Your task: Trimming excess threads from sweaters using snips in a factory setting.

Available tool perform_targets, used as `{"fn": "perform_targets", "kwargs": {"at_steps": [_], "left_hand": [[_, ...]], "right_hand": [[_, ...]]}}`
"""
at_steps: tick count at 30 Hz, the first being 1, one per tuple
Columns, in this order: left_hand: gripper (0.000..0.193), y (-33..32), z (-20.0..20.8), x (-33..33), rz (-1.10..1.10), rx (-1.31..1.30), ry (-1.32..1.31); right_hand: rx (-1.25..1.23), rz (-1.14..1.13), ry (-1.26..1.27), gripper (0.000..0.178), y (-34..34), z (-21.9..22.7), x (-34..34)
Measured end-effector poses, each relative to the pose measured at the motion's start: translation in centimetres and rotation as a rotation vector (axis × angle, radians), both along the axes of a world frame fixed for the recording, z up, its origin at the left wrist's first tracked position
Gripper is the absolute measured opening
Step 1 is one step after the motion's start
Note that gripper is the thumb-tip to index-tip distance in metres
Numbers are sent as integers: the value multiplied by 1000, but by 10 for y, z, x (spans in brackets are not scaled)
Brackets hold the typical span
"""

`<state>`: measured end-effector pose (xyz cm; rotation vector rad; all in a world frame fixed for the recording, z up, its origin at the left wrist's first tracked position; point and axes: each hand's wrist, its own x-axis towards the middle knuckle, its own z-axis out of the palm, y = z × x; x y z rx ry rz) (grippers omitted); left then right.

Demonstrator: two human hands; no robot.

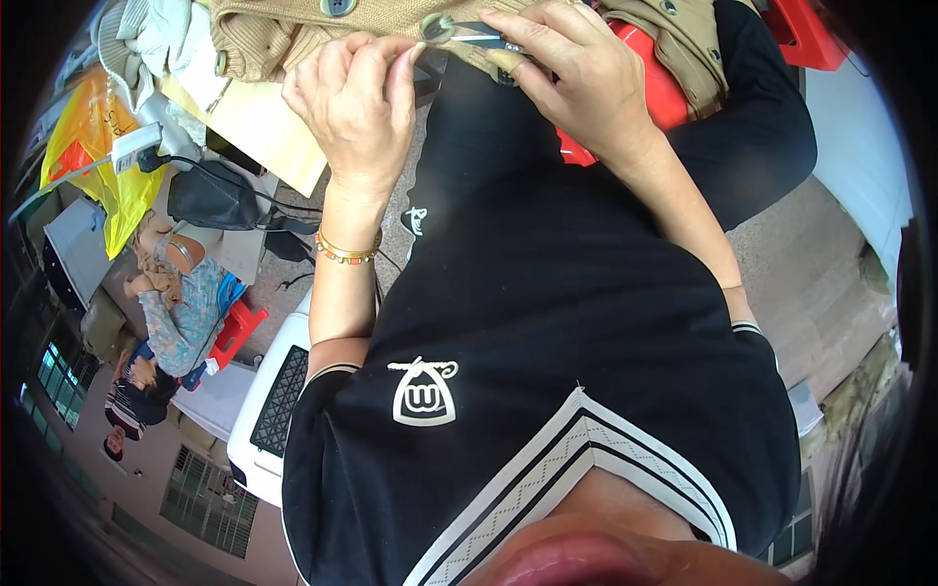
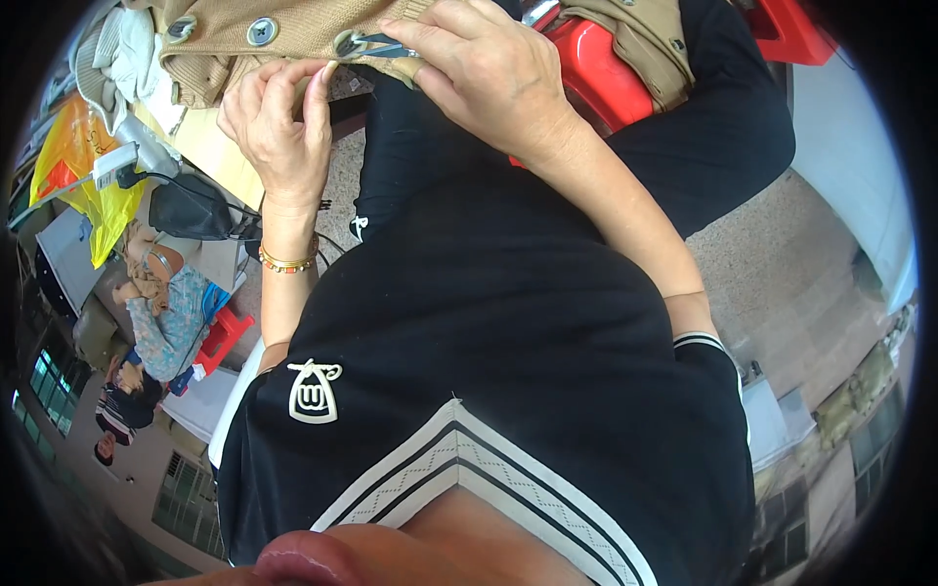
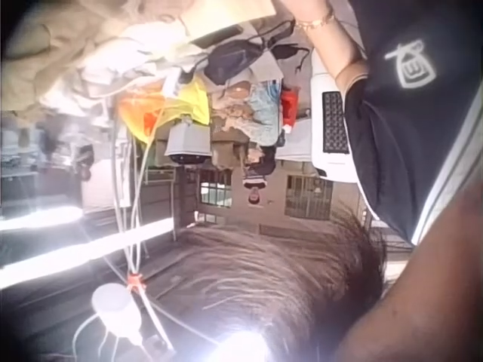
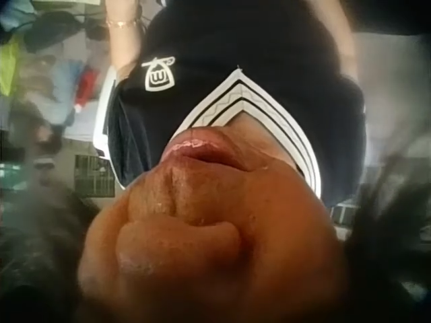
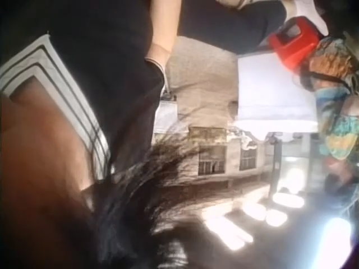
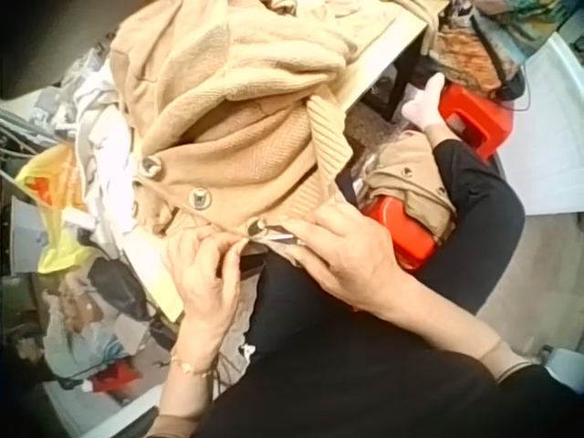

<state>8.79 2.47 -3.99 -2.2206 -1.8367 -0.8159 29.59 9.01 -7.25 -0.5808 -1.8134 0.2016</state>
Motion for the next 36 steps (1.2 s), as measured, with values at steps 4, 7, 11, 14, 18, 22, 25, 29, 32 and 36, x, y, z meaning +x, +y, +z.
{"fn": "perform_targets", "kwargs": {"at_steps": [4,7,11,14,18,22,25,29,32,36], "left_hand": [[19,-2,2,6,31,61,-40],[24,-2,-1,8,41,50,2],[19,3,-4,9,72,47,45],[15,6,-4,10,45,84,96],[12,5,-4,6,-6,87,110],[10,4,2,9,-19,7,-10],[9,4,3,9,-22,-30,-129],[9,3,17,13,-39,-106,-332],[10,5,21,19,-74,-109,-601],[9,4,16,16,-88,-173,-850]], "right_hand": [[-72,22,14,32,-2,-1,3],[-101,33,18,32,-3,-4,6],[-91,35,12,32,-2,-1,6],[-52,-34,-74,32,-5,3,8],[-326,-78,-380,33,-22,50,12],[-238,-45,-240,33,-10,19,3],[-96,-24,-90,34,-11,9,3],[-135,6,-113,36,-14,10,4],[-130,-3,-164,36,-14,17,2],[-479,90,-140,34,-19,41,1]]}}
